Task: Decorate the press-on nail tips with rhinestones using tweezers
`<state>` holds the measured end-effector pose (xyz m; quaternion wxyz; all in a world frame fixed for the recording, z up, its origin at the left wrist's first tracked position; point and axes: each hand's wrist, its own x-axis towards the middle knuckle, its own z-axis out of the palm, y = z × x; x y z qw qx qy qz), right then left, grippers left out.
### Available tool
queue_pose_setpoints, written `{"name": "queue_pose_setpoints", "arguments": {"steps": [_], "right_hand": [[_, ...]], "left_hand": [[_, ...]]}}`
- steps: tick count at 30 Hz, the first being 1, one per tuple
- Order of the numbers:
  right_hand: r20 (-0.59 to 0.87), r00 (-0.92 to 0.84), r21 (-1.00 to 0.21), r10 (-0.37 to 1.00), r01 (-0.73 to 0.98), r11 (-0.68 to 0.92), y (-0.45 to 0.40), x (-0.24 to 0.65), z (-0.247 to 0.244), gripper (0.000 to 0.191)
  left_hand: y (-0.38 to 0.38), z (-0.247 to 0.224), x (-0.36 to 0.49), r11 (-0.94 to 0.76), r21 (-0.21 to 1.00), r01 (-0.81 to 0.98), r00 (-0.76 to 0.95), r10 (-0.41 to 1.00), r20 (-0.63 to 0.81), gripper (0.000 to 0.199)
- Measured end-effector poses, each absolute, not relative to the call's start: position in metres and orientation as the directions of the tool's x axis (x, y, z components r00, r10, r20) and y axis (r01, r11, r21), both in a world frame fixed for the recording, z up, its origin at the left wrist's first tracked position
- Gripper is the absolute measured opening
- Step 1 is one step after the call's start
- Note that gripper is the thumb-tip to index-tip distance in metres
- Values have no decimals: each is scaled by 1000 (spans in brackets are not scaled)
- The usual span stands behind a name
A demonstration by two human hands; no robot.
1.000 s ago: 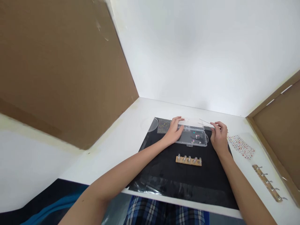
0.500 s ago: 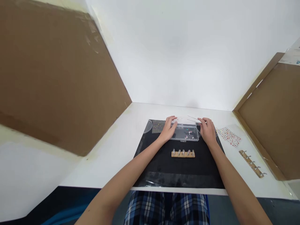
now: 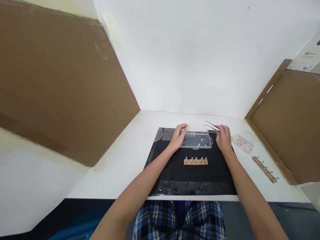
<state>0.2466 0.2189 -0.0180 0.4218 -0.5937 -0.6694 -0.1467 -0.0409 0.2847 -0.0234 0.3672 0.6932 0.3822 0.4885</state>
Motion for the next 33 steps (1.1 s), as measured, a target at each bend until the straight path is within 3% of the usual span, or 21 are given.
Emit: {"name": "queue_pose_setpoints", "arguments": {"steps": [19, 33], "right_hand": [[628, 149, -498, 763, 831, 248, 220, 267, -25, 40], [632, 53, -460, 773, 829, 319, 218, 265, -24, 39]], "left_hand": [[274, -17, -46, -551, 786, 280, 316, 826, 467, 24], [269, -13, -46, -593, 744, 309, 365, 796, 483, 22]]}}
